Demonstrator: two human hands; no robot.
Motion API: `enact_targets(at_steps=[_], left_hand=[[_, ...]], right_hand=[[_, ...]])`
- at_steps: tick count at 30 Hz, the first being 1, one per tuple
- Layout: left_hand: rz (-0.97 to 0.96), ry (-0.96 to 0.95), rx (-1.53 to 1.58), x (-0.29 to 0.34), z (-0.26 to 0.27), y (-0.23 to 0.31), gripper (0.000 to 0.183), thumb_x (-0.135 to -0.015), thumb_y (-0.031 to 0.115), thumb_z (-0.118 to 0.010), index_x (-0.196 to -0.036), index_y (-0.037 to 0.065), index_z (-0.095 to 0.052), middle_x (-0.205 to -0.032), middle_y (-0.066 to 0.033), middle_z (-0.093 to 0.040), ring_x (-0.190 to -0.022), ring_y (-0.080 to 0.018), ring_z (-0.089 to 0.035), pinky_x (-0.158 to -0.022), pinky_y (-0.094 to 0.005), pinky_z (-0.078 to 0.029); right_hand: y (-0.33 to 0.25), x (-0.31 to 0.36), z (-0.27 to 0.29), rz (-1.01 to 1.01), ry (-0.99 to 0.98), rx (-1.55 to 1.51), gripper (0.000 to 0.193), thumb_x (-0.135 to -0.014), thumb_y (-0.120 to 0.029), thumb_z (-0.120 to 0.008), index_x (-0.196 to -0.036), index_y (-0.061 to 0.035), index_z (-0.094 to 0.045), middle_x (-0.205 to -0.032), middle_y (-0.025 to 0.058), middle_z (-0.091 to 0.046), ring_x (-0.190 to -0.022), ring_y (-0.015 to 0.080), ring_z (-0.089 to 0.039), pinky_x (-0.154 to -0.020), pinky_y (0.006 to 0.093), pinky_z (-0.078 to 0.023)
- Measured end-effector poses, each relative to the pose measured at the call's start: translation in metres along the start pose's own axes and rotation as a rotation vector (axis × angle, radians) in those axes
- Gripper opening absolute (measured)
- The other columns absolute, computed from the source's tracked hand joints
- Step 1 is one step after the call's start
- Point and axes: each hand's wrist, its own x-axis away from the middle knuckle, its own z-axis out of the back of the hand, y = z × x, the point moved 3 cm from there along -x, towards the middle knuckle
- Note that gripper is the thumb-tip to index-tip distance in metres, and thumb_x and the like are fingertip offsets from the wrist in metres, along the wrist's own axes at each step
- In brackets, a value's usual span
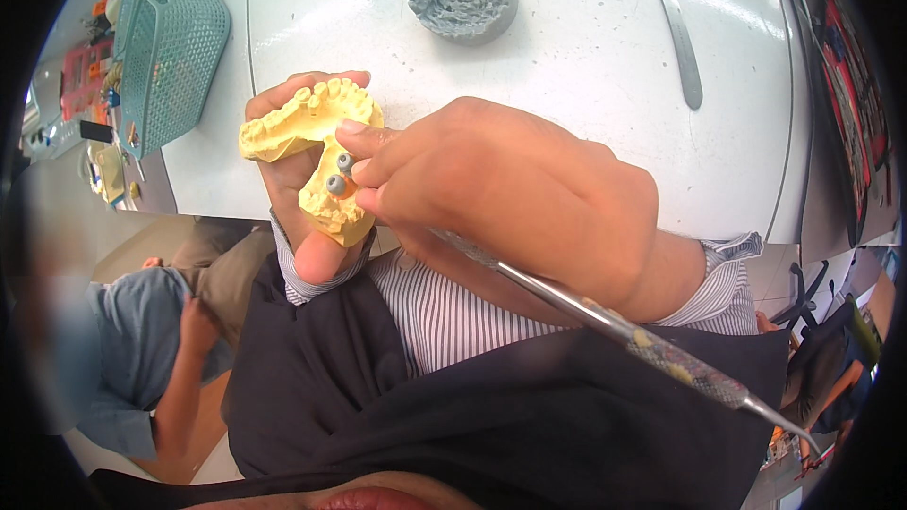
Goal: The person holds a yellow dental model in their left hand and uses a metal carving tool in their right hand to shape and smooth the surface of the model. They rotate the model to access different angles while working on the teeth and gum areas.
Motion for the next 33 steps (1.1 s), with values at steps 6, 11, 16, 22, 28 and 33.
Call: enact_targets(at_steps=[6,11,16,22,28,33], left_hand=[[0.095,0.022,0.07,-0.002,-0.002,0.003,0.114,-0.036,0.052,-0.081,-0.125,0.01,-0.022,-0.119,-0.0146,-0.044,-0.1,-0.0289,-0.056,-0.075,-0.0389,-0.055],[0.355,0.055,0.299,-0.005,-0.007,0.007,0.114,-0.036,0.052,-0.08,-0.125,0.01,-0.022,-0.119,-0.0147,-0.044,-0.1,-0.0292,-0.056,-0.075,-0.0392,-0.055],[0.607,0.112,0.487,-0.005,-0.009,0.011,0.115,-0.036,0.053,-0.08,-0.125,0.01,-0.022,-0.119,-0.0148,-0.044,-0.099,-0.0296,-0.056,-0.075,-0.0395,-0.056],[0.523,0.094,0.113,-0.005,-0.011,0.01,0.115,-0.04,0.075,-0.059,-0.123,0.003,-0.028,-0.117,-0.0169,-0.047,-0.106,-0.0267,-0.052,-0.088,-0.0383,-0.046],[0.528,0.119,0.41,-0.004,-0.01,0.005,0.113,-0.04,0.052,-0.08,-0.127,0.011,-0.02,-0.119,-0.0131,-0.043,-0.102,-0.0273,-0.055,-0.076,-0.0384,-0.055],[0.477,0.163,0.4,-0.005,-0.011,0.005,0.113,-0.04,0.051,-0.08,-0.126,0.011,-0.02,-0.117,-0.0128,-0.044,-0.102,-0.0255,-0.054,-0.077,-0.0371,-0.055]], right_hand=[[0.001,0.001,0.002,-0.004,-0.05,-0.013,0.026,-0.073,0.016,-0.061,-0.092,0.0029,-0.049,-0.088,0.019,-0.059,-0.09,0.037,-0.062,-0.079,0.0392,-0.054],[0.003,0.003,0.005,-0.051,-0.07,-0.045,0.025,-0.075,0.014,-0.06,-0.094,0.0024,-0.048,-0.088,0.0189,-0.057,-0.092,0.0363,-0.062,-0.08,0.0407,-0.054],[-0.002,-0.001,0.009,-0.084,-0.109,-0.017,0.027,-0.076,0.014,-0.058,-0.096,0.0025,-0.044,-0.091,0.0199,-0.056,-0.094,0.0355,-0.061,-0.078,0.0389,-0.056],[-0.004,-0.002,0.005,-0.11,-0.094,0.0,0.026,-0.077,0.013,-0.058,-0.096,0.0027,-0.044,-0.09,0.0202,-0.056,-0.093,0.0344,-0.061,-0.075,0.0352,-0.057],[0.0,0.0,0.006,-0.092,-0.105,0.051,0.027,-0.075,0.013,-0.061,-0.095,0.0024,-0.045,-0.089,0.0193,-0.057,-0.091,0.0324,-0.062,-0.077,0.0368,-0.056],[-0.001,0.0,0.004,-0.088,-0.093,0.061,0.028,-0.073,0.014,-0.062,-0.094,0.002,-0.046,-0.088,0.0183,-0.057,-0.089,0.0302,-0.063,-0.08,0.0395,-0.055]])
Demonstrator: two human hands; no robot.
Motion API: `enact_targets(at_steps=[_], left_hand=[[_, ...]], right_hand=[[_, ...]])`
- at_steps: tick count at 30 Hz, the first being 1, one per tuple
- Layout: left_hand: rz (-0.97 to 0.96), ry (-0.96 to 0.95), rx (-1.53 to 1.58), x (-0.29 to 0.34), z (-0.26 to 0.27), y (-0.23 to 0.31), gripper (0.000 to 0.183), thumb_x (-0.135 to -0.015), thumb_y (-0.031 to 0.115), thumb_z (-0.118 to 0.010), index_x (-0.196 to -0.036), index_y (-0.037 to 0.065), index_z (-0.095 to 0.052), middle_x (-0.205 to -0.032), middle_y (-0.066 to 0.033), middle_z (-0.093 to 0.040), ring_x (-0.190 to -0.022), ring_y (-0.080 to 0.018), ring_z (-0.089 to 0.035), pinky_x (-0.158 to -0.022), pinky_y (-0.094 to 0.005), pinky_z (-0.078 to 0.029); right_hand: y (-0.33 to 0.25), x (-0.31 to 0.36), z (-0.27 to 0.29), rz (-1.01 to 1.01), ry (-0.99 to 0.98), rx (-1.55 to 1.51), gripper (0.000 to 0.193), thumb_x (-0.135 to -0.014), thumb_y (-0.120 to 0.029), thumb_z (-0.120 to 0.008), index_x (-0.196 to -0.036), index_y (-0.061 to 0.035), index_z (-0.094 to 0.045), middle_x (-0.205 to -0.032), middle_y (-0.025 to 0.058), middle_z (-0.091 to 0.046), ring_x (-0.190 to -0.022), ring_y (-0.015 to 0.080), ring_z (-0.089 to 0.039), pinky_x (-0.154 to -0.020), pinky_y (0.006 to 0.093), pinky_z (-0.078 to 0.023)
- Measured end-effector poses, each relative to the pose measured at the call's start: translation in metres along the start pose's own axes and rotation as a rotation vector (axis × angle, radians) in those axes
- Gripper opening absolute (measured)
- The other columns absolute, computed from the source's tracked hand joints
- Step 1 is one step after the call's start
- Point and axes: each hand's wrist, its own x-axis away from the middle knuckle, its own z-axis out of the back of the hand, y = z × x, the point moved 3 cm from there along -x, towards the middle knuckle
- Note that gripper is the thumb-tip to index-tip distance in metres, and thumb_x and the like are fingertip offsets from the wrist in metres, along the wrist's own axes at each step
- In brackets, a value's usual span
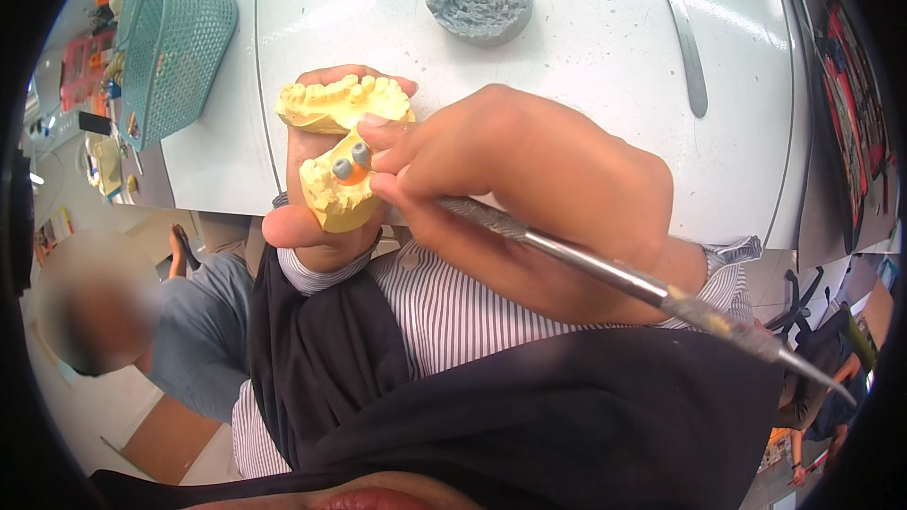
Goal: The person holds a yellow dental model in their left hand and uses a metal carving tool in their right hand to shape and smooth the surface of the model. They rotate the model to access different angles while working on the teeth and gum areas.
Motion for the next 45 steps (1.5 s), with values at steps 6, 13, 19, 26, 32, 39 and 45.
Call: enact_targets(at_steps=[6,13,19,26,32,39,45], left_hand=[[0.012,-0.003,-0.008,0.001,-0.001,0.003,0.113,-0.039,0.051,-0.081,-0.125,0.009,-0.02,-0.115,-0.0123,-0.044,-0.102,-0.0223,-0.054,-0.08,-0.0351,-0.054],[-0.081,-0.019,-0.079,0.0,0.004,0.003,0.114,-0.037,0.05,-0.081,-0.124,0.008,-0.02,-0.115,-0.0115,-0.044,-0.103,-0.0209,-0.053,-0.082,-0.0333,-0.052],[-0.252,-0.164,-0.174,-0.005,0.009,-0.004,0.115,-0.037,0.05,-0.082,-0.124,0.008,-0.021,-0.116,-0.011,-0.042,-0.103,-0.0194,-0.051,-0.084,-0.0314,-0.049],[-0.438,-0.27,-0.231,-0.006,0.007,-0.015,0.116,-0.036,0.05,-0.083,-0.124,0.007,-0.021,-0.117,-0.0104,-0.041,-0.104,-0.0178,-0.05,-0.087,-0.0292,-0.046],[-0.433,-0.261,-0.222,-0.007,0.01,-0.016,0.115,-0.036,0.05,-0.082,-0.124,0.006,-0.022,-0.117,-0.0099,-0.041,-0.104,-0.0169,-0.05,-0.086,-0.0278,-0.046],[-0.473,-0.292,-0.229,-0.009,0.015,-0.014,0.115,-0.036,0.05,-0.082,-0.124,0.006,-0.022,-0.116,-0.0098,-0.041,-0.103,-0.017,-0.05,-0.086,-0.0279,-0.047],[-0.412,-0.263,-0.177,-0.005,0.016,-0.013,0.116,-0.036,0.05,-0.082,-0.125,0.007,-0.021,-0.117,-0.0115,-0.042,-0.104,-0.0183,-0.05,-0.086,-0.0287,-0.047]], right_hand=[[-0.001,-0.001,-0.001,-0.007,0.021,0.0,0.028,-0.072,0.015,-0.062,-0.092,0.0018,-0.048,-0.087,0.0173,-0.058,-0.09,0.0308,-0.063,-0.081,0.0402,-0.054],[0.002,-0.001,-0.005,0.002,0.019,-0.014,0.029,-0.072,0.016,-0.061,-0.094,0.0009,-0.048,-0.087,0.0173,-0.058,-0.091,0.0329,-0.063,-0.079,0.0388,-0.055],[0.0,0.002,-0.006,0.012,0.042,0.031,0.029,-0.073,0.014,-0.062,-0.094,-0.0001,-0.049,-0.087,0.0171,-0.059,-0.091,0.0342,-0.063,-0.078,0.0375,-0.055],[-0.006,0.004,0.004,0.053,0.054,0.042,0.027,-0.073,0.013,-0.063,-0.093,0.0005,-0.05,-0.084,0.017,-0.061,-0.089,0.0346,-0.063,-0.077,0.0361,-0.055],[-0.006,0.004,0.002,0.039,0.078,0.036,0.026,-0.074,0.012,-0.063,-0.093,0.0005,-0.05,-0.084,0.0172,-0.061,-0.09,0.0345,-0.063,-0.077,0.0367,-0.055],[-0.004,0.002,0.002,0.045,0.048,0.012,0.028,-0.073,0.013,-0.063,-0.094,0.0006,-0.049,-0.085,0.0172,-0.061,-0.09,0.0351,-0.063,-0.077,0.0376,-0.055],[-0.001,0.002,-0.001,0.031,0.039,-0.024,0.029,-0.073,0.015,-0.062,-0.094,0.0011,-0.049,-0.086,0.0173,-0.06,-0.091,0.0362,-0.062,-0.079,0.0389,-0.054]])
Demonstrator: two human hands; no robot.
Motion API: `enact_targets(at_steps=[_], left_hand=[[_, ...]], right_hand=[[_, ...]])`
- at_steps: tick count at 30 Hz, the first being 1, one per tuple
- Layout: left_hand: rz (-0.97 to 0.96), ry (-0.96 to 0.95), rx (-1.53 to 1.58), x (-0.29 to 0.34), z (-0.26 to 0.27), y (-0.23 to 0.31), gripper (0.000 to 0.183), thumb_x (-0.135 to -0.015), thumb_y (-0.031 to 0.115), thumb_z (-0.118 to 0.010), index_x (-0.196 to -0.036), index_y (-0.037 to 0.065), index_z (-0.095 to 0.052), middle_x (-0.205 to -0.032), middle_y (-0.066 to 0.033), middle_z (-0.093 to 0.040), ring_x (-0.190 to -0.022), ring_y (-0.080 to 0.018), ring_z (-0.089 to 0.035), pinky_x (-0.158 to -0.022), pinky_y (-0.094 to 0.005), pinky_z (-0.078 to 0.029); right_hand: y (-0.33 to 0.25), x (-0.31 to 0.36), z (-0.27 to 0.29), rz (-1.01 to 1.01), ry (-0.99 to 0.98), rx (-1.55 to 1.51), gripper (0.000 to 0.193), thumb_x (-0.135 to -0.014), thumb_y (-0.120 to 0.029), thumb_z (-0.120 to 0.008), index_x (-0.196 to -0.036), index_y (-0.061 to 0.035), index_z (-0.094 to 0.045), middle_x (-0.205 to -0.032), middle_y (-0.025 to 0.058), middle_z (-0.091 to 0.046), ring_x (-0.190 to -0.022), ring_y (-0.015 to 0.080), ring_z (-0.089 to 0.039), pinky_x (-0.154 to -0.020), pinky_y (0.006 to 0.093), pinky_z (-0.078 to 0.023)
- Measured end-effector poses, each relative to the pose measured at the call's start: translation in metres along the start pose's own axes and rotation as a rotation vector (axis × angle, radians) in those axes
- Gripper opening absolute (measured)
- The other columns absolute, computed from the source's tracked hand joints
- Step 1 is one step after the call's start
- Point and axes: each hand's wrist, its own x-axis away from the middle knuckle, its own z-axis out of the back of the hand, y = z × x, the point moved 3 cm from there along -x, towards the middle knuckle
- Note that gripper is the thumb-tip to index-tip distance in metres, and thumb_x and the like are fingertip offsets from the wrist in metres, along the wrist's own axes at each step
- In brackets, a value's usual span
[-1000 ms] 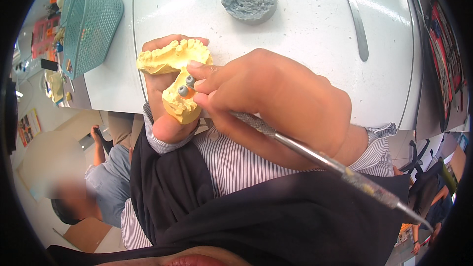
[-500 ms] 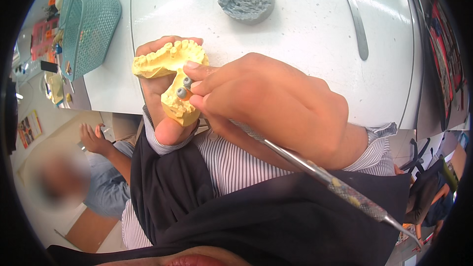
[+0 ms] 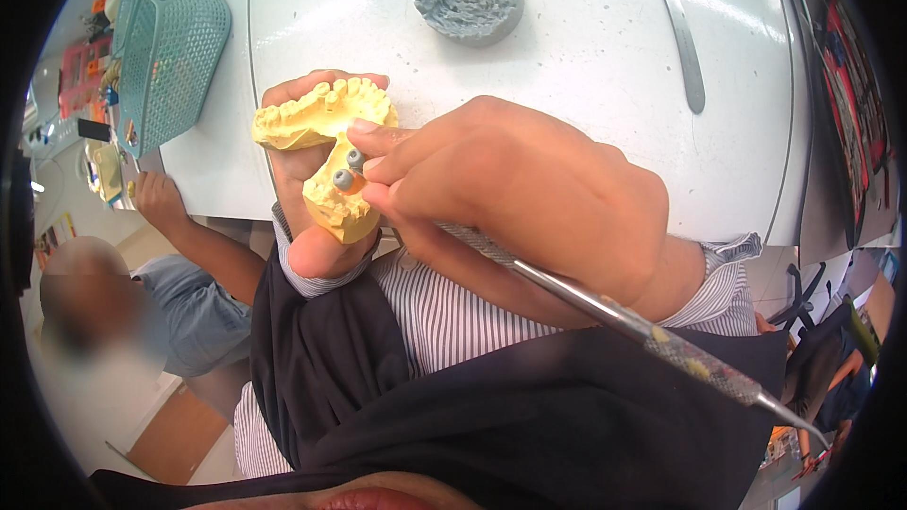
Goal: The person holds a yellow dental model in their left hand and uses a metal carving tool in their right hand to shape and smooth the surface of the model. They rotate the model to access different angles while working on the teeth and gum areas.
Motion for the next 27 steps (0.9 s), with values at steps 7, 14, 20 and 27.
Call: enact_targets(at_steps=[7,14,20,27], left_hand=[[0.068,0.039,-0.039,-0.002,0.012,0.008,0.115,-0.037,0.049,-0.082,-0.125,0.007,-0.02,-0.117,-0.0132,-0.043,-0.101,-0.0206,-0.053,-0.082,-0.0307,-0.05],[0.2,0.158,-0.144,-0.002,-0.001,0.015,0.114,-0.039,0.049,-0.081,-0.125,0.008,-0.019,-0.117,-0.0145,-0.043,-0.096,-0.0235,-0.056,-0.075,-0.0328,-0.054],[0.316,0.177,0.18,-0.003,-0.01,0.018,0.11,-0.045,0.051,-0.078,-0.125,0.008,-0.018,-0.113,-0.0178,-0.049,-0.078,-0.0347,-0.063,-0.064,-0.0391,-0.057],[0.313,0.049,0.023,-0.005,-0.007,0.019,0.109,-0.06,0.077,-0.052,-0.124,-0.006,-0.023,-0.121,-0.0282,-0.043,-0.065,-0.0267,-0.064,-0.06,-0.034,-0.056]], right_hand=[[0.012,-0.004,-0.012,0.009,-0.006,-0.022,0.028,-0.072,0.015,-0.062,-0.093,0.0012,-0.049,-0.087,0.0175,-0.059,-0.091,0.0363,-0.062,-0.079,0.0395,-0.054],[0.003,-0.002,-0.003,-0.012,-0.003,-0.008,0.028,-0.073,0.015,-0.06,-0.094,0.0008,-0.047,-0.088,0.0178,-0.059,-0.09,0.0361,-0.062,-0.08,0.0392,-0.054],[0.003,-0.001,0.014,0.042,0.189,-0.009,0.017,-0.084,0.003,-0.053,-0.096,-0.0021,-0.041,-0.092,0.0193,-0.056,-0.079,0.0251,-0.061,-0.063,0.0296,-0.053],[0.008,0.001,0.01,0.01,0.273,-0.022,0.01,-0.092,-0.003,-0.043,-0.096,-0.004,-0.035,-0.097,0.0258,-0.057,-0.081,0.0239,-0.062,-0.069,0.0305,-0.054]])
